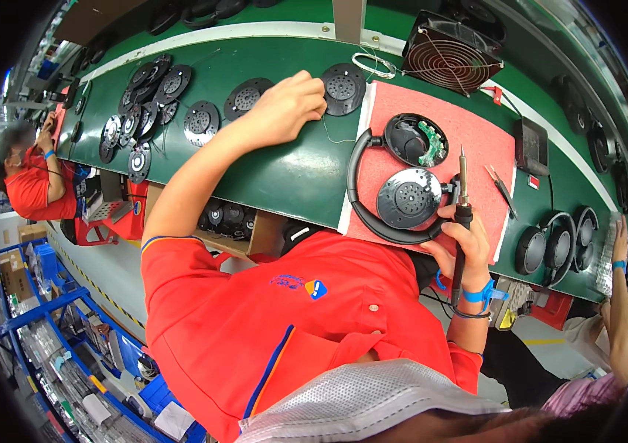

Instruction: The recorder is soldering wires and small components onto circuit boards inside headphone ear cups at a factory assembly line.

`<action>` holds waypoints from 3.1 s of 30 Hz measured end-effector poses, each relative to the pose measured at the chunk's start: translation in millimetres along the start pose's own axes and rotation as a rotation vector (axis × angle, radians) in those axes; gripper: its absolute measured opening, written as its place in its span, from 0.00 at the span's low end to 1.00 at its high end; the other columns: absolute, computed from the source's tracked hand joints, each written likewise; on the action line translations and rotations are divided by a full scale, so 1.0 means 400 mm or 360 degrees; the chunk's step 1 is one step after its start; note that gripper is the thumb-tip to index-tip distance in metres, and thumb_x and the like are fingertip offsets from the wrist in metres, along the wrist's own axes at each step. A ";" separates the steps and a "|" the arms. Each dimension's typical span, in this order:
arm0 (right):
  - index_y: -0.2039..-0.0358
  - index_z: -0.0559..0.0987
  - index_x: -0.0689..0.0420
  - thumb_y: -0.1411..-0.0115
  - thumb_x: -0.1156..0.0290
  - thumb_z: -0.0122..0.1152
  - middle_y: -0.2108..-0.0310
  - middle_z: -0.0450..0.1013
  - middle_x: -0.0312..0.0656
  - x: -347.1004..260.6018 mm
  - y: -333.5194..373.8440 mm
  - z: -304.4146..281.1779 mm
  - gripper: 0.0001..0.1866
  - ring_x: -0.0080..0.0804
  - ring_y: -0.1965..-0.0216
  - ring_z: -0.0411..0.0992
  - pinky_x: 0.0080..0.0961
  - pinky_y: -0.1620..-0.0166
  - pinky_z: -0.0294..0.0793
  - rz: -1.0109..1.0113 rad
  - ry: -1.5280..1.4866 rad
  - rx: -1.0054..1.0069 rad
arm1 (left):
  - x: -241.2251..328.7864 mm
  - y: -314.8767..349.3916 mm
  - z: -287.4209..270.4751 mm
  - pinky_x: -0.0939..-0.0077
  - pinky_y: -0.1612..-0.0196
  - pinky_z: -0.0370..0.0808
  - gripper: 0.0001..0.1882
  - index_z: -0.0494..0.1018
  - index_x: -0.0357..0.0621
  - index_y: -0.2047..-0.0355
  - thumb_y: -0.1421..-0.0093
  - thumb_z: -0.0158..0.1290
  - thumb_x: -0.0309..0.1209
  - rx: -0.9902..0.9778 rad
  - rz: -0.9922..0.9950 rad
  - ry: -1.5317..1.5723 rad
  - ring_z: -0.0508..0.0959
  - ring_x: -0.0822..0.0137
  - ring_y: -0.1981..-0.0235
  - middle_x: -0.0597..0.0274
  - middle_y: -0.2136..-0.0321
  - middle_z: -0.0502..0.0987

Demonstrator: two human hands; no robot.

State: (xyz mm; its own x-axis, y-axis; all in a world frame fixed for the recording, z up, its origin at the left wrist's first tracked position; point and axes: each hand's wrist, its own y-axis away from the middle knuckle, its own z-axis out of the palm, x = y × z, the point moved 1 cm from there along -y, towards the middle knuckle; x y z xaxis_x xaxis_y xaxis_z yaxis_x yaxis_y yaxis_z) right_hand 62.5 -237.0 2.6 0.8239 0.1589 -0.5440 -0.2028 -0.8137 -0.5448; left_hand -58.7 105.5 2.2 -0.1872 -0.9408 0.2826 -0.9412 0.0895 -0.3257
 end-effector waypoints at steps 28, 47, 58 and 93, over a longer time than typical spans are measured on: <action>0.57 0.66 0.61 0.43 0.87 0.55 0.66 0.73 0.46 0.037 -0.145 0.041 0.15 0.27 0.65 0.74 0.22 0.61 0.75 0.0617 -0.0900 0.0585 | 0.274 -0.207 0.060 0.85 0.70 0.70 0.07 0.68 0.41 0.65 0.41 0.55 0.26 -0.0362 -0.0840 0.2536 0.73 0.76 0.74 0.63 0.74 0.75; 0.58 0.71 0.59 0.48 0.84 0.63 0.66 0.74 0.41 0.011 -0.154 0.053 0.17 0.26 0.68 0.73 0.20 0.62 0.72 0.0522 -0.0364 0.0648 | 0.294 -0.204 -0.003 0.79 0.75 0.68 0.07 0.74 0.33 0.70 0.44 0.54 0.27 0.0033 -0.0674 0.1359 0.70 0.79 0.79 0.62 0.82 0.74; 0.56 0.72 0.60 0.53 0.82 0.68 0.57 0.74 0.48 0.059 -0.115 0.046 0.22 0.39 0.58 0.76 0.28 0.57 0.75 0.0517 0.0047 0.0433 | 0.255 -0.236 -0.102 0.90 0.79 0.56 0.07 0.74 0.40 0.67 0.40 0.54 0.31 -0.0490 -0.0858 0.2345 0.60 0.86 0.82 0.74 0.80 0.68; 0.76 0.76 0.65 0.38 0.69 0.49 0.87 0.63 0.38 0.030 -0.162 -0.010 0.15 0.26 0.84 0.59 0.23 0.79 0.54 -0.0011 0.0101 0.0774 | 0.131 -0.277 0.111 0.67 0.46 0.62 0.08 0.80 0.39 0.76 0.56 0.61 0.30 -0.0426 -0.0312 0.0818 0.68 0.58 0.54 0.58 0.62 0.76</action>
State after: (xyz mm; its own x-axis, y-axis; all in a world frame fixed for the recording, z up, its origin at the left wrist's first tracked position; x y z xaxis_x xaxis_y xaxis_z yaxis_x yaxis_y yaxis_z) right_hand 87.5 -184.4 34.1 0.8535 0.1167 -0.5079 -0.4086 -0.4550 -0.7912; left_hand 48.3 31.8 12.9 -0.0522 -0.6756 0.7354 -0.9974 0.0722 -0.0044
